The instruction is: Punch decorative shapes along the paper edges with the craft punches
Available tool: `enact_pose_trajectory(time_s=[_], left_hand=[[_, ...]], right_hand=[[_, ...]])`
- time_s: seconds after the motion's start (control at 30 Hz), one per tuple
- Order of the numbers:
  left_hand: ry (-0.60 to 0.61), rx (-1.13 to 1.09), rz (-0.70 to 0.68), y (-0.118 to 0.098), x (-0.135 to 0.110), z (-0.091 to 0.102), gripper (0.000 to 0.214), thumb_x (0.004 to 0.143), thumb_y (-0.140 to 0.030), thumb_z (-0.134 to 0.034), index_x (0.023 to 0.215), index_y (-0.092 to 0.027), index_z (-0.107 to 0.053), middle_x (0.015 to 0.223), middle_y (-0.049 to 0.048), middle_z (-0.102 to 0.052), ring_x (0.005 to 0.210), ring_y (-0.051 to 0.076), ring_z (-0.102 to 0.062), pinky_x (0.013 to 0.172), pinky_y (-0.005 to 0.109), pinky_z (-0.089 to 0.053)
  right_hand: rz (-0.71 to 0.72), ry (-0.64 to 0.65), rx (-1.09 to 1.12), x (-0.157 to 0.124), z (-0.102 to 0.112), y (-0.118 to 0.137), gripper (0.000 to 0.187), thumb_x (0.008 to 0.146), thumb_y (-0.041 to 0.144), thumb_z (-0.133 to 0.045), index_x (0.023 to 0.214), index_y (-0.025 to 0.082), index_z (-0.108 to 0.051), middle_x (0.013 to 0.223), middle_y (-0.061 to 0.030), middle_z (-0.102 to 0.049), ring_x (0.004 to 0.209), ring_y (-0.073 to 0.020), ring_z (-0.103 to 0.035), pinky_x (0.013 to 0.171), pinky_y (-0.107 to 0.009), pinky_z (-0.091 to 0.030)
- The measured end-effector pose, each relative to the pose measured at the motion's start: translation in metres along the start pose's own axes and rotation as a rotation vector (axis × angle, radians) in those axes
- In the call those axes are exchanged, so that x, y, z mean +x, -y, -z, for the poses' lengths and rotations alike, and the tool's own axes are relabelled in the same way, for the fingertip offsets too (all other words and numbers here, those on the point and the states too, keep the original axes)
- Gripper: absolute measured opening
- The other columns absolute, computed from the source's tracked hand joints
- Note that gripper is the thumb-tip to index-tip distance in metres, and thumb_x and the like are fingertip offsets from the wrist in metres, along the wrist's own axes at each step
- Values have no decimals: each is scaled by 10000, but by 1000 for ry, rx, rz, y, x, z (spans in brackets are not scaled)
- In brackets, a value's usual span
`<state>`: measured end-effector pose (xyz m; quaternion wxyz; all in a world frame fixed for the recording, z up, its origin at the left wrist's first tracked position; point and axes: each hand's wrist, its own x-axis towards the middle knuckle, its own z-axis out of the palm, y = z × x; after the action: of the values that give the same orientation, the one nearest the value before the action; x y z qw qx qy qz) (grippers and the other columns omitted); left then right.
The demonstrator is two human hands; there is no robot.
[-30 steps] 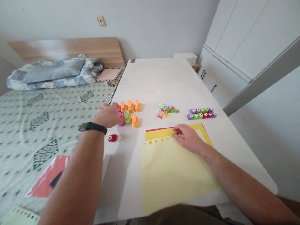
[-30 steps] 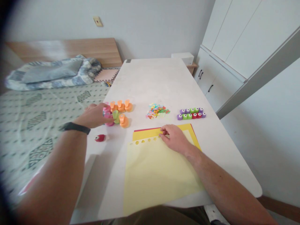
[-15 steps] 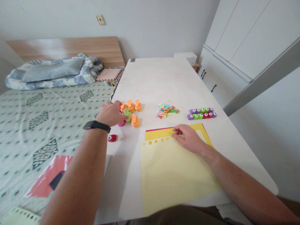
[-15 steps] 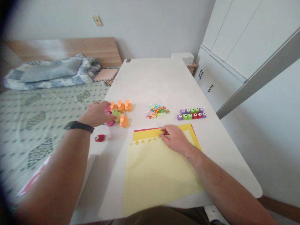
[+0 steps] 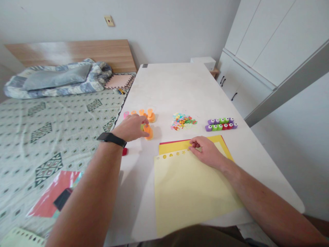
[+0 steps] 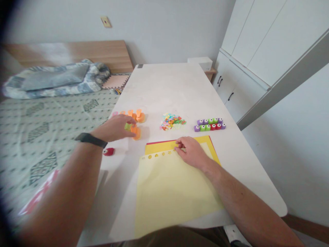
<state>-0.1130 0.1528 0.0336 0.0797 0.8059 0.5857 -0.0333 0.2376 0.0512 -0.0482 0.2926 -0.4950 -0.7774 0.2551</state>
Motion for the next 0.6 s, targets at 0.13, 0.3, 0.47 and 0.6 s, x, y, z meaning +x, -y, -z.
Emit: enact_pose_trajectory(time_s=[0.13, 0.3, 0.47, 0.6], left_hand=[[-24, -32, 26, 1, 4, -4, 461, 722, -427, -690, 1158, -280, -711, 1162, 63, -712, 1134, 311, -624, 1011, 417, -440], [-82, -48, 59, -2, 7, -6, 472, 771, -419, -659, 1223, -288, -689, 1179, 79, -697, 1184, 316, -597, 1066, 457, -430], [-185, -74, 110, 4, 3, 0, 524, 831, -541, -609, 1243, -223, -672, 1182, 116, -678, 1111, 297, -623, 1036, 422, -458], [-320, -60, 299, 24, -2, 5, 496, 907, -500, -518, 1279, -195, -638, 1118, 124, -684, 1085, 299, -621, 988, 422, -472]], right_hand=[[3, 4, -9, 0, 0, 0, 125, 912, 262, -652, 1030, 220, -649, 939, -50, -698, 852, -201, -628, 808, -362, -504], [1, 5, -8, 0, 0, 0, 129, 913, 260, -653, 1035, 217, -650, 947, -49, -698, 856, -197, -628, 807, -348, -500], [2, 7, -12, 0, 0, -1, 133, 908, 252, -656, 1036, 212, -652, 938, -51, -700, 846, -196, -630, 797, -342, -495], [2, 0, -10, -1, 0, -3, 129, 905, 247, -658, 1030, 216, -653, 934, -46, -699, 846, -196, -632, 799, -343, -493]])
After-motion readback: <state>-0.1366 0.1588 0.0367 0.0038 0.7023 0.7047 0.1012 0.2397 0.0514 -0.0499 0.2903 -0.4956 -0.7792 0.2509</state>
